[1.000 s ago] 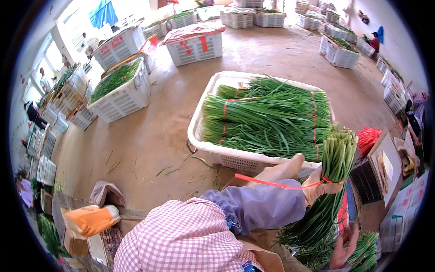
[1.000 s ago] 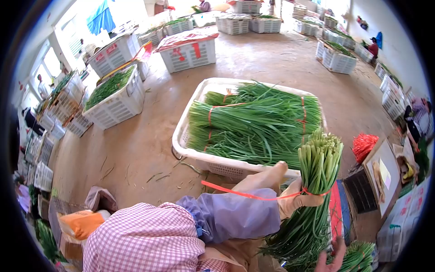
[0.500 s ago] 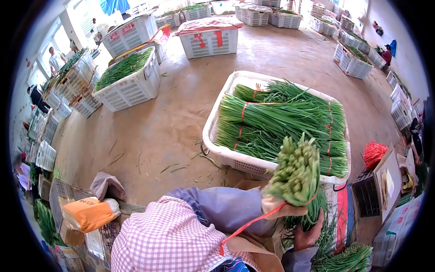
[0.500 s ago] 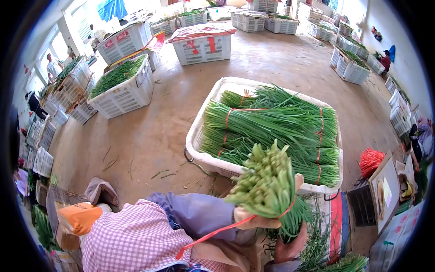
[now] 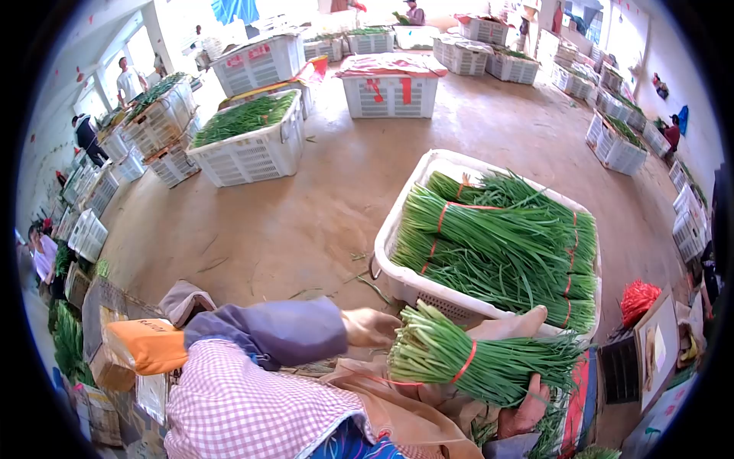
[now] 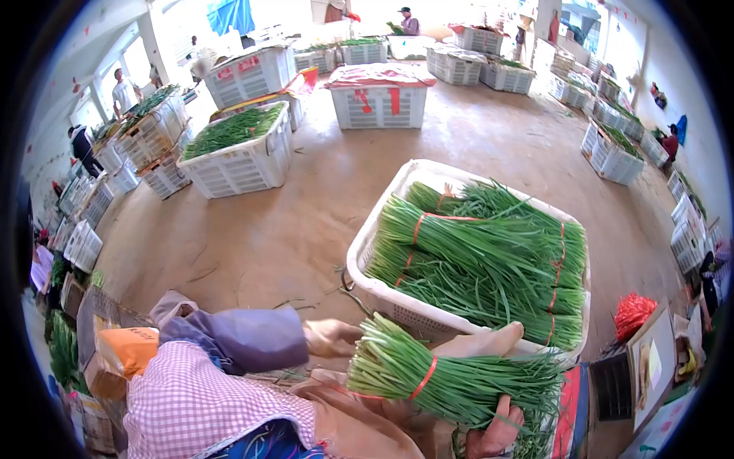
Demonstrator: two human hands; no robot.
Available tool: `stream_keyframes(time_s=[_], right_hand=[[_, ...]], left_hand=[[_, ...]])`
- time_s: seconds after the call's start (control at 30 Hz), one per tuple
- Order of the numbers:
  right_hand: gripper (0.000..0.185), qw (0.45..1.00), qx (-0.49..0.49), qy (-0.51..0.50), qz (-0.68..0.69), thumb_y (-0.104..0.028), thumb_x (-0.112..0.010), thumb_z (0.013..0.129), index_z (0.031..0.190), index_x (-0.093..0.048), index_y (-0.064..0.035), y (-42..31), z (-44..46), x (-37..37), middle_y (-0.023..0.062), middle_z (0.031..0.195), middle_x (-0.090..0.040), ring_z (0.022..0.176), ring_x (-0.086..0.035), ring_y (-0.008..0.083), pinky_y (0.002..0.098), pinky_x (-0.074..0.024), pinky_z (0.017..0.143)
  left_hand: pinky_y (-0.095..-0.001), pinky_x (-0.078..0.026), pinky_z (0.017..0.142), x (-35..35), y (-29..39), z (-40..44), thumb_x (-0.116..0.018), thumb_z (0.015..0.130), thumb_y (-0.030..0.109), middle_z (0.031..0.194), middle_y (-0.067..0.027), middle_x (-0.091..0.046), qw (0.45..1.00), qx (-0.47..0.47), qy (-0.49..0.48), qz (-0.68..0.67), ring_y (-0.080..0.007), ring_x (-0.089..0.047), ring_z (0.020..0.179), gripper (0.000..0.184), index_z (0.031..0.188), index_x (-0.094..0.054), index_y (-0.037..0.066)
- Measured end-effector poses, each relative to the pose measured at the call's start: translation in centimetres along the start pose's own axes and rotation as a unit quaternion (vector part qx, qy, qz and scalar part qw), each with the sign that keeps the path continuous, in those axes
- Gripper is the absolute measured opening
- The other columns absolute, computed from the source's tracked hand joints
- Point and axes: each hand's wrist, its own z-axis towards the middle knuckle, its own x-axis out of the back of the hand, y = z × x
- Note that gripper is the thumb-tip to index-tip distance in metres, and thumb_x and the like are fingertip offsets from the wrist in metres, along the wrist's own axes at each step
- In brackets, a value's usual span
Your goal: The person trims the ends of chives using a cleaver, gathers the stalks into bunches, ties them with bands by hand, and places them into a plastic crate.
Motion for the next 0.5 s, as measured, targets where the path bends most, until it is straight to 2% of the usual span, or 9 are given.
stream_keyframes(time_s=[0.03, 0.07, 0.1, 0.17, 0.23, 0.27, 0.37, 0.4, 0.5], right_hand=[[0.071, 1.0, 0.011, -0.009, -0.005, -0.013, -0.076, 0.067, 0.132, -0.049, 0.0001, 0.1, 0.0, 0.2, 0.0234, 0.097, -0.055, 0.089, -0.051, 0.0462, 0.0528, -0.0406, 0.076], [0.073, 1.0, 0.024, -0.016, -0.008, -0.012, -0.076, 0.065, 0.131, -0.048, -0.0004, -0.1, 0.1, 0.6, 0.0228, 0.096, -0.054, 0.088, -0.051, 0.046, 0.0528, -0.0403, 0.077], [0.074, 0.999, 0.039, -0.023, -0.011, -0.012, -0.076, 0.064, 0.131, -0.048, -0.0009, -0.1, 0.2, 0.5, 0.0223, 0.095, -0.053, 0.088, -0.05, 0.0458, 0.0527, -0.0401, 0.077], [0.078, 0.998, 0.057, 0.003, -0.014, -0.019, -0.079, 0.062, 0.132, -0.048, -0.0021, -0.1, 0.4, -0.5, 0.0207, 0.093, -0.051, 0.088, -0.05, 0.0449, 0.0522, -0.0397, 0.078], [0.079, 0.997, 0.073, 0.009, -0.016, -0.023, -0.08, 0.062, 0.132, -0.048, -0.0025, -0.7, 0.8, -0.8, 0.0196, 0.092, -0.05, 0.088, -0.049, 0.0442, 0.0518, -0.0396, 0.077], [0.084, 0.997, 0.058, -0.039, -0.033, -0.029, -0.08, 0.067, 0.138, -0.045, -0.0029, -0.6, 0.7, -0.6, 0.0233, 0.101, -0.057, 0.092, -0.054, 0.0454, 0.0529, -0.0414, 0.081], [0.07, 0.981, 0.069, -0.173, -0.056, -0.015, -0.074, 0.079, 0.142, -0.047, -0.003, -4.5, 2.5, 3.3, 0.0241, 0.119, -0.06, 0.111, -0.056, 0.0451, 0.0559, -0.0425, 0.097], [0.07, 0.984, 0.161, -0.071, -0.032, -0.025, -0.073, 0.076, 0.139, -0.05, -0.0046, -3.3, 2.2, 1.8, 0.0246, 0.105, -0.058, 0.096, -0.055, 0.0482, 0.0582, -0.0434, 0.085], [0.069, 0.978, 0.179, -0.1, -0.029, -0.027, -0.07, 0.077, 0.139, -0.05, -0.0055, -4.3, 2.4, 2.1, 0.0231, 0.104, -0.058, 0.097, -0.056, 0.0454, 0.0565, -0.0438, 0.084]], left_hand=[[-0.0361, -0.048, 0.104, 2.5, 0.6, -1.8, -0.065, 0.09, 0.023, 0.127, -0.0137, -0.066, 0.998, 0.042, 0.01, 0.048, -0.0221, -0.061, 0.119, 0.053, 0.139, -0.055, 0.007], [-0.0358, -0.049, 0.102, 4.2, 1.5, -3.5, -0.061, 0.094, 0.017, 0.127, -0.0148, -0.065, 0.996, 0.05, 0.064, 0.039, -0.0224, -0.061, 0.119, 0.047, 0.139, -0.054, 0.006], [-0.0363, -0.05, 0.1, 5.7, 1.5, -4.6, -0.063, 0.092, 0.018, 0.126, -0.0154, -0.066, 0.991, 0.035, 0.13, 0.006, -0.0217, -0.061, 0.118, 0.045, 0.135, -0.056, 0.004], [-0.0366, -0.051, 0.098, 7.6, 6.4, -7.0, -0.068, 0.091, 0.019, 0.124, -0.0161, -0.067, 0.978, 0.001, 0.207, 0.038, -0.0225, -0.063, 0.116, 0.044, 0.131, -0.059, 0.003], [-0.0375, -0.051, 0.097, 7.7, 9.8, -7.1, -0.073, 0.088, 0.022, 0.122, -0.018, -0.067, 0.973, -0.082, 0.168, 0.137, -0.0246, -0.064, 0.113, 0.048, 0.129, -0.06, 0.002], [-0.0381, -0.051, 0.097, 6.7, 11.1, -6.4, -0.074, 0.086, 0.023, 0.122, -0.0189, -0.067, 0.97, -0.125, 0.134, 0.162, -0.0262, -0.065, 0.113, 0.052, 0.131, -0.059, 0.002], [-0.0416, -0.048, 0.102, 2.7, 17.3, -5.3, -0.086, 0.07, 0.029, 0.132, -0.0225, -0.06, 0.949, -0.249, 0.016, 0.193, -0.0336, -0.06, 0.121, 0.091, 0.147, -0.043, 0.005], [-0.0431, -0.04, 0.11, 1.2, 18.0, -3.8, -0.088, 0.064, 0.031, 0.141, -0.0258, -0.051, 0.937, -0.271, -0.004, 0.219, -0.0371, -0.05, 0.131, 0.107, 0.152, -0.033, 0.004], [-0.0439, -0.034, 0.114, -3.1, 16.5, 0.1, -0.088, 0.062, 0.033, 0.147, -0.0285, -0.043, 0.911, -0.346, 0.036, 0.223, -0.0399, -0.042, 0.138, 0.12, 0.156, -0.02, 0.003]])
